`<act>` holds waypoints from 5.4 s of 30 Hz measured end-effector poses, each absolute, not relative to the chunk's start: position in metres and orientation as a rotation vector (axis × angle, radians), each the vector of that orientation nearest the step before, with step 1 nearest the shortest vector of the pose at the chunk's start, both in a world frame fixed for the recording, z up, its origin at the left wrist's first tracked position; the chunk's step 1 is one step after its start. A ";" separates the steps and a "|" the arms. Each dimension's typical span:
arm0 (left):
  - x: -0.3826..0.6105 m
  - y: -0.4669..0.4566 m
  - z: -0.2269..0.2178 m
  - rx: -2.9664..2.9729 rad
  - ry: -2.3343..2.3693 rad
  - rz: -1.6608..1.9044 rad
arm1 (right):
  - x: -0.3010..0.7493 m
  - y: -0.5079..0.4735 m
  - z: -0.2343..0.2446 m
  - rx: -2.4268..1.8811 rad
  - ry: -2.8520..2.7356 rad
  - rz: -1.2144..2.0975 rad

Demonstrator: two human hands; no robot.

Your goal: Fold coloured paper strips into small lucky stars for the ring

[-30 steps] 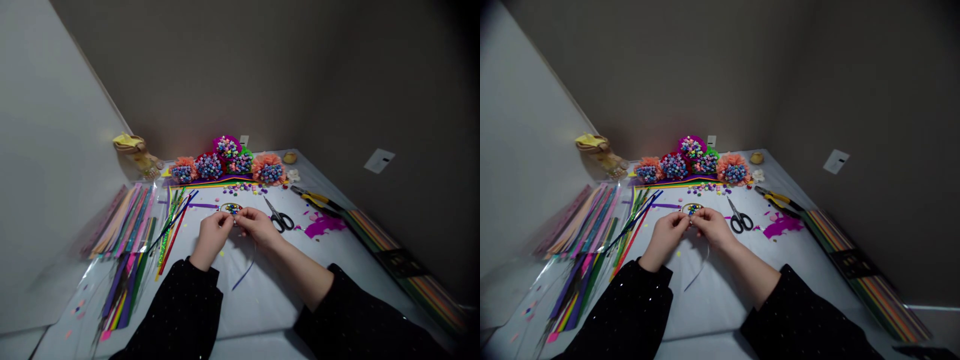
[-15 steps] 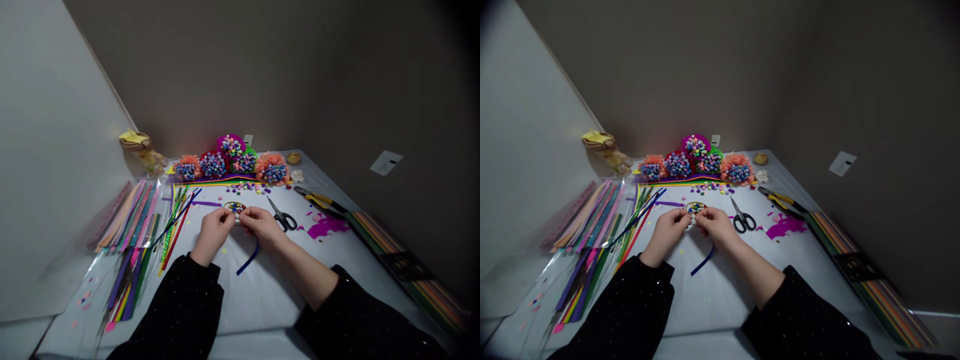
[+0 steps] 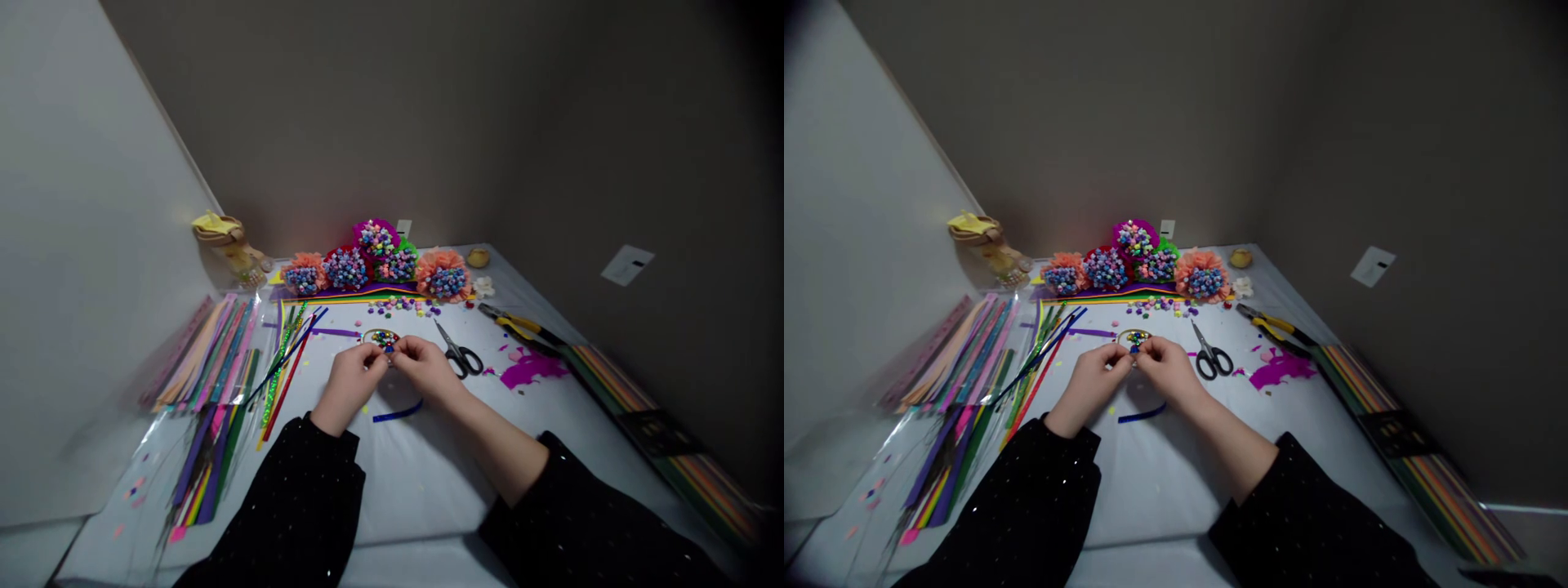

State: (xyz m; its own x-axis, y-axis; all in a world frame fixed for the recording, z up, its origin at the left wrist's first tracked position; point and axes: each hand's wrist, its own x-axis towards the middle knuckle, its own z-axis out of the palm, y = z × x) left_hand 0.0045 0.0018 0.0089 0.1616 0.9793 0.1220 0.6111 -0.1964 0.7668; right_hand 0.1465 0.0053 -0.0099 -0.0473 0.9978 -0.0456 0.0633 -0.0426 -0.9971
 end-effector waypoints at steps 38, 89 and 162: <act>-0.001 0.011 0.008 0.878 1.149 0.961 | 0.167 0.012 -0.008 -0.719 -1.906 0.666; 0.006 0.008 -0.001 1.706 1.595 1.010 | 0.151 0.007 -0.007 -0.952 -0.903 1.769; 0.003 0.009 0.002 1.295 1.275 1.052 | 0.161 0.009 -0.007 -1.057 -1.607 0.694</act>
State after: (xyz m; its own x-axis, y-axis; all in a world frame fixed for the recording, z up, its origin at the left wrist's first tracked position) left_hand 0.0030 0.0090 0.0023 0.0677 0.9960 -0.0589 0.1306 0.0497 0.9902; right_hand 0.1612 0.0091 -0.0070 -0.0677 0.8937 0.4435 0.2898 0.4429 -0.8484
